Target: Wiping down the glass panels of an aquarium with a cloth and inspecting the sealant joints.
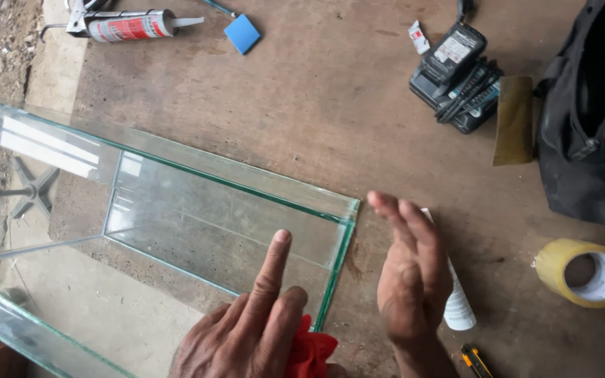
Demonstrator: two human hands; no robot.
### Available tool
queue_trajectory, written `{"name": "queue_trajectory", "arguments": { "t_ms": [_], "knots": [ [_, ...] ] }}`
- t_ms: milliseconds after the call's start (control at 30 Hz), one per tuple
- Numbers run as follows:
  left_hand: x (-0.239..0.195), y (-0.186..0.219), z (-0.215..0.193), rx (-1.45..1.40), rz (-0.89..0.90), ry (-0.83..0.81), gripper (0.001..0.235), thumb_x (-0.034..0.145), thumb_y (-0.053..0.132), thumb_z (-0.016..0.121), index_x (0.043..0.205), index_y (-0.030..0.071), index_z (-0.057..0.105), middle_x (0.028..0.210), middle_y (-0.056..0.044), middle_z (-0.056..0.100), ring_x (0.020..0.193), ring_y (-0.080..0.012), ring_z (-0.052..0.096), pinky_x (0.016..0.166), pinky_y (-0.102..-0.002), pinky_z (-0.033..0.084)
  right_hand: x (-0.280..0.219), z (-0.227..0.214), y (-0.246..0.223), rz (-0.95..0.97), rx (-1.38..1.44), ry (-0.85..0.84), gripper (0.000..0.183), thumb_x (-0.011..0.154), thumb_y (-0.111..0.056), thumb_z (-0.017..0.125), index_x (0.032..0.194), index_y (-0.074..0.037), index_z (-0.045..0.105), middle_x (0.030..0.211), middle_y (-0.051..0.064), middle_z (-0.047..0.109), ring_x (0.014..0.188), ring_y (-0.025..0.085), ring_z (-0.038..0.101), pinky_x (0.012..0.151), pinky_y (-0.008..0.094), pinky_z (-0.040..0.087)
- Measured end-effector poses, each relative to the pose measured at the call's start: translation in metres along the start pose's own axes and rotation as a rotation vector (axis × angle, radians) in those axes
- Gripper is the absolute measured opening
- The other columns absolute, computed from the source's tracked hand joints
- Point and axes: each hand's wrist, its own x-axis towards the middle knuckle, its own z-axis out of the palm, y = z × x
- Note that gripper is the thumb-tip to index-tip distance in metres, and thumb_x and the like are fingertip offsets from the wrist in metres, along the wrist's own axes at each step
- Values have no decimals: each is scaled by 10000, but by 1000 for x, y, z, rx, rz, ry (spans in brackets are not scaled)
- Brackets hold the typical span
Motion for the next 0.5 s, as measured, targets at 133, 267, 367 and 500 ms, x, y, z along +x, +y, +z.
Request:
{"name": "queue_trajectory", "arguments": {
  "t_ms": [133,267,367,500],
  "knots": [
    [0,0,-2,-93,2,-74,473,985,616,453,945,155,551,1589,-261,422,416,-117,572,358,-263,391,-14,4,-14,17,60,-89,500,1181,-356,381,1574,-48,368,1554,205,519,1500,350,522,1344,567,403],
    [-4,-3,1,-85,5,-62,303,1010,430,501,956,139,568,1567,-233,468,455,-102,626,359,-258,410,-18,4,-21,113,34,-154,574,1167,-429,356,1562,-12,339,1593,220,422,1518,403,496,1322,544,419],
    [-3,-1,-2,-121,-34,-99,545,907,685,524,970,145,565,1611,-219,415,448,-167,633,355,-287,413,-20,3,-26,99,10,-230,555,1182,-404,304,1602,-45,259,1638,294,347,1589,410,365,1341,536,375],
    [-2,-1,-5,-140,-41,-107,517,891,667,554,990,160,561,1602,-229,430,382,-218,626,327,-308,422,-21,5,-23,-13,-122,-224,537,1171,-363,304,1580,-15,298,1591,283,446,1548,381,384,1318,547,437]
  ]
}}
